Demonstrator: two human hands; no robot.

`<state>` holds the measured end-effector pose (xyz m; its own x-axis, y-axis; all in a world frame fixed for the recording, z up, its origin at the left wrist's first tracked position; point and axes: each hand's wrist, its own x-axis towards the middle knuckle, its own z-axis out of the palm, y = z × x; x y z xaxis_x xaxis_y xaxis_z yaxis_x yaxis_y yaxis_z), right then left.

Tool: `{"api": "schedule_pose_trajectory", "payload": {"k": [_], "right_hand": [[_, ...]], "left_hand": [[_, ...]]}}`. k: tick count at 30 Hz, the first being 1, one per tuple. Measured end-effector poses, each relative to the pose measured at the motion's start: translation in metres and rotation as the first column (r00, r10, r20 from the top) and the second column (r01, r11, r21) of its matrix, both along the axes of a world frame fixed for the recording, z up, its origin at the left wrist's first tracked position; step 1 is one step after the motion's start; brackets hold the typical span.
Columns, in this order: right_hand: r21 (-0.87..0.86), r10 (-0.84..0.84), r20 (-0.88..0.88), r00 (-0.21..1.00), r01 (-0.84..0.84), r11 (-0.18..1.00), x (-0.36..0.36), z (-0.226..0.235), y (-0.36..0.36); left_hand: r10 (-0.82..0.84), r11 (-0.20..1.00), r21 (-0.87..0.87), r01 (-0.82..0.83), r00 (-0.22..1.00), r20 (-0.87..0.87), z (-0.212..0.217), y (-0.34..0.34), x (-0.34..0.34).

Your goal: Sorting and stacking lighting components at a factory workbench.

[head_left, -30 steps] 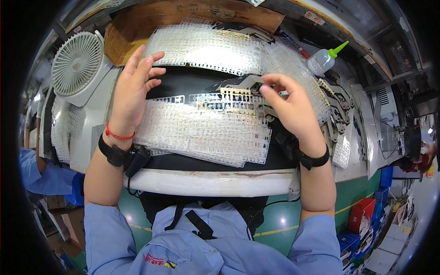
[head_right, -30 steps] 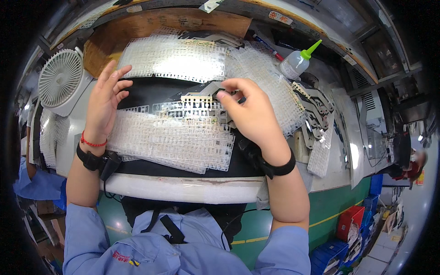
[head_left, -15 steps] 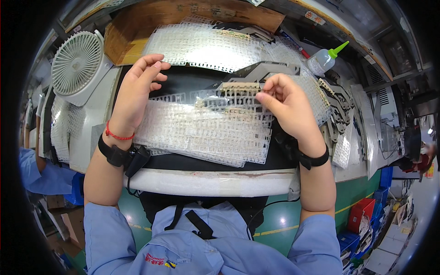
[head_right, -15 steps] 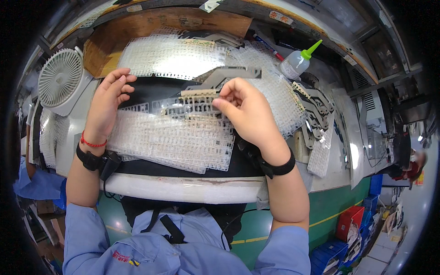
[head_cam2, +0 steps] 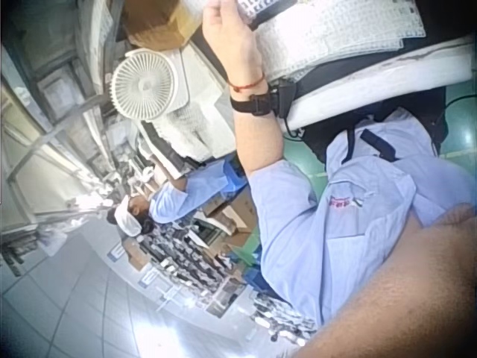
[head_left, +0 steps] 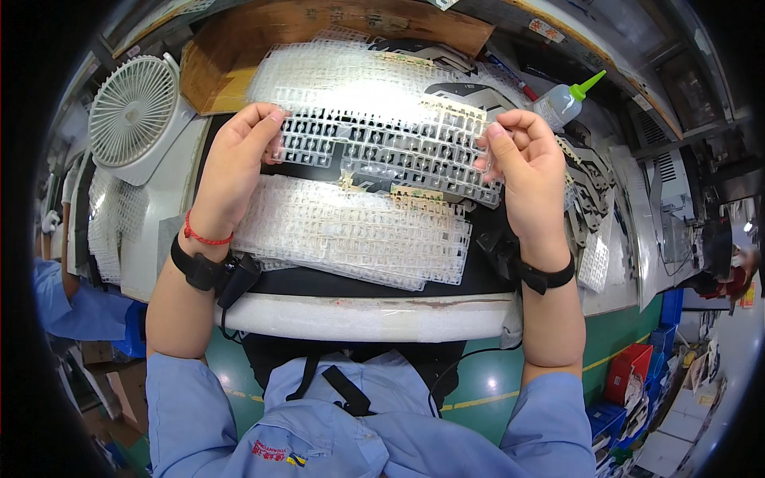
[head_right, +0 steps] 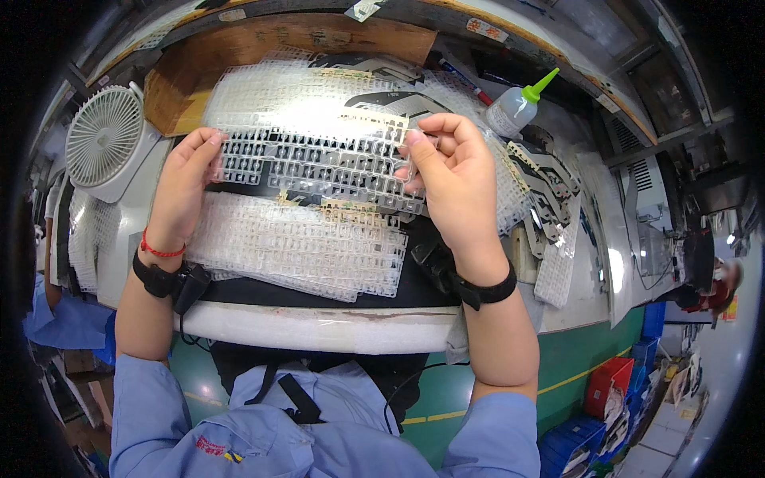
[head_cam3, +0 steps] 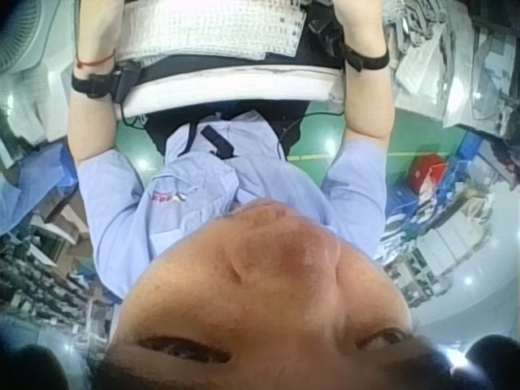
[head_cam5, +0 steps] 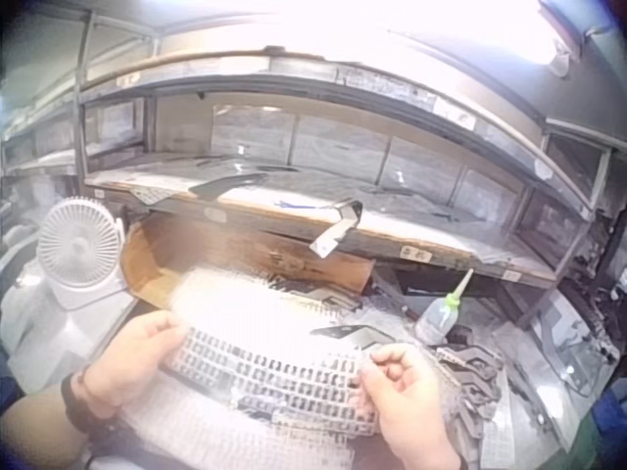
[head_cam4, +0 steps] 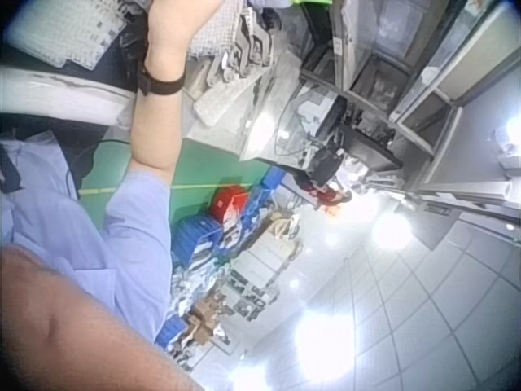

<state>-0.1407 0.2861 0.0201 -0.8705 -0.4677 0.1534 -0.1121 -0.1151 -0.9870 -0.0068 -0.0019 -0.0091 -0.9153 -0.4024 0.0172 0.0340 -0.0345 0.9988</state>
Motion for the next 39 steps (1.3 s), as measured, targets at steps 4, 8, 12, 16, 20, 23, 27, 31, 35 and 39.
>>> {"api": "schedule_pose_trajectory", "payload": {"k": [4,8,12,16,20,23,27,31,35,39], "right_hand": [[-0.028,-0.019,-0.055,0.998,0.018,0.999,0.0015,0.0003,-0.0003],[-0.028,-0.037,-0.079,0.996,0.035,0.999,0.0036,0.0006,-0.0012],[-0.035,-0.045,-0.107,0.993,0.042,0.999,0.0055,0.0014,-0.0013],[-0.058,-0.043,-0.149,0.988,0.035,0.998,0.0067,-0.0001,-0.0016],[-0.053,-0.052,-0.151,0.987,0.044,0.998,0.0080,0.0003,-0.0015],[-0.062,-0.055,-0.168,0.984,0.045,0.997,0.0076,-0.0005,-0.0019],[-0.041,-0.095,-0.155,0.983,0.090,0.995,0.0032,-0.0027,-0.0012],[-0.025,-0.130,-0.141,0.981,0.128,0.991,0.0007,-0.0022,-0.0004],[-0.038,-0.127,-0.128,0.984,0.123,0.992,0.0005,-0.0021,-0.0007],[-0.046,-0.113,-0.121,0.986,0.109,0.993,0.0009,-0.0007,-0.0010]], "left_hand": [[0.000,1.000,-0.010,0.000,1.000,-0.015,0.0003,0.0002,-0.0008],[0.008,1.000,-0.010,-0.008,1.000,-0.016,0.0021,0.0022,-0.0005],[0.020,1.000,0.000,-0.020,1.000,-0.016,0.0012,0.0024,-0.0009],[0.016,1.000,-0.006,-0.016,0.999,-0.028,0.0001,0.0020,-0.0012],[0.029,1.000,0.003,-0.029,0.999,-0.028,-0.0009,0.0014,-0.0015],[0.036,0.999,0.007,-0.036,0.999,-0.027,-0.0008,0.0019,-0.0018],[-0.021,0.999,0.024,0.023,0.997,-0.067,0.0024,0.0030,0.0000],[0.016,0.999,0.053,-0.012,0.998,-0.065,0.0060,0.0088,-0.0001],[0.007,0.998,0.055,-0.004,0.998,-0.067,0.0068,0.0081,0.0005],[-0.012,0.999,0.051,0.016,0.996,-0.084,0.0044,0.0047,0.0008]]}}
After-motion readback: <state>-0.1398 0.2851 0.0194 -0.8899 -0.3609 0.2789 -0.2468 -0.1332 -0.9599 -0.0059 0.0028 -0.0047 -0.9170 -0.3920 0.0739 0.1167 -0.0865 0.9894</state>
